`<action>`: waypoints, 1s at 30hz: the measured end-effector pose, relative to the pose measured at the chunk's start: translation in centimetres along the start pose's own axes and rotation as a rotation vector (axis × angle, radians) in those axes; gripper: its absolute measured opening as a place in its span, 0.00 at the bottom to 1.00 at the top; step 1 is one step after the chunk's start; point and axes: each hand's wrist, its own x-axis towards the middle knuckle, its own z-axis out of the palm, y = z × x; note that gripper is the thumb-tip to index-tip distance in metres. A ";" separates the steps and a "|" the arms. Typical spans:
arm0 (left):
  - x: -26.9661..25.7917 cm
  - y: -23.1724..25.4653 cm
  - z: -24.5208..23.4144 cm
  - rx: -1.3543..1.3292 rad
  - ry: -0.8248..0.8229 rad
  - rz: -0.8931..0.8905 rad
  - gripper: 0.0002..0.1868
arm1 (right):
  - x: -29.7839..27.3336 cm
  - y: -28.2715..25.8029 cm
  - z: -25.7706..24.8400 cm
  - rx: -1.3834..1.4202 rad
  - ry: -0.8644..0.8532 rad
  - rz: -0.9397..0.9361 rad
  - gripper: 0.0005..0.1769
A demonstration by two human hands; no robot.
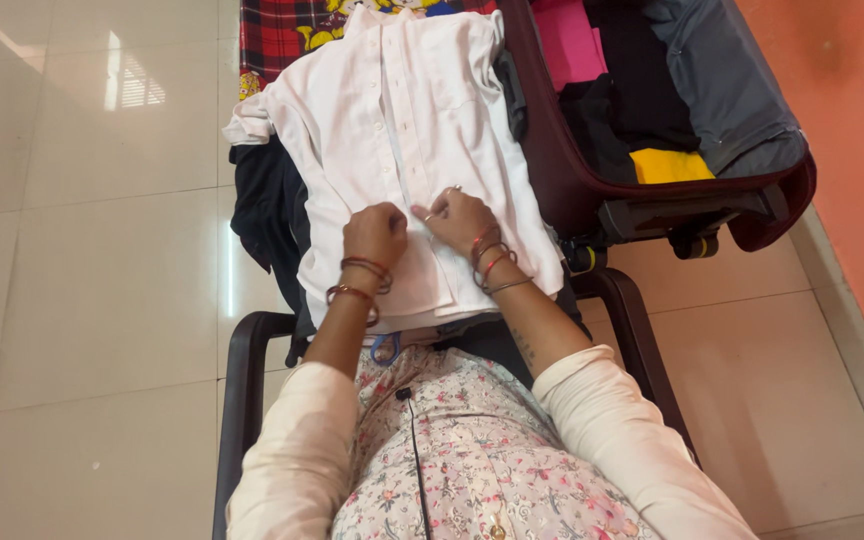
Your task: The person folds a black garment and places it into an open suitcase. They then unfold a white shirt, button it up, fold it, and place it into the suitcase. Finally, they pick up a green garment from the pile.
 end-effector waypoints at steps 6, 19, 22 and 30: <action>-1.8 -1.1 3.1 -0.092 0.219 -0.029 0.05 | -1.1 -0.6 0.3 -0.151 -0.032 -0.167 0.17; -1.8 -0.6 2.1 -0.243 0.254 -0.110 0.09 | 5.8 4.8 -0.6 0.633 -0.197 -0.085 0.16; -1.4 -1.0 2.5 -0.166 0.179 -0.160 0.08 | 5.8 4.0 1.6 0.488 -0.184 -0.162 0.17; 2.2 -1.6 3.0 0.057 -0.095 -0.308 0.12 | 3.0 3.7 3.7 0.155 -0.027 -0.267 0.14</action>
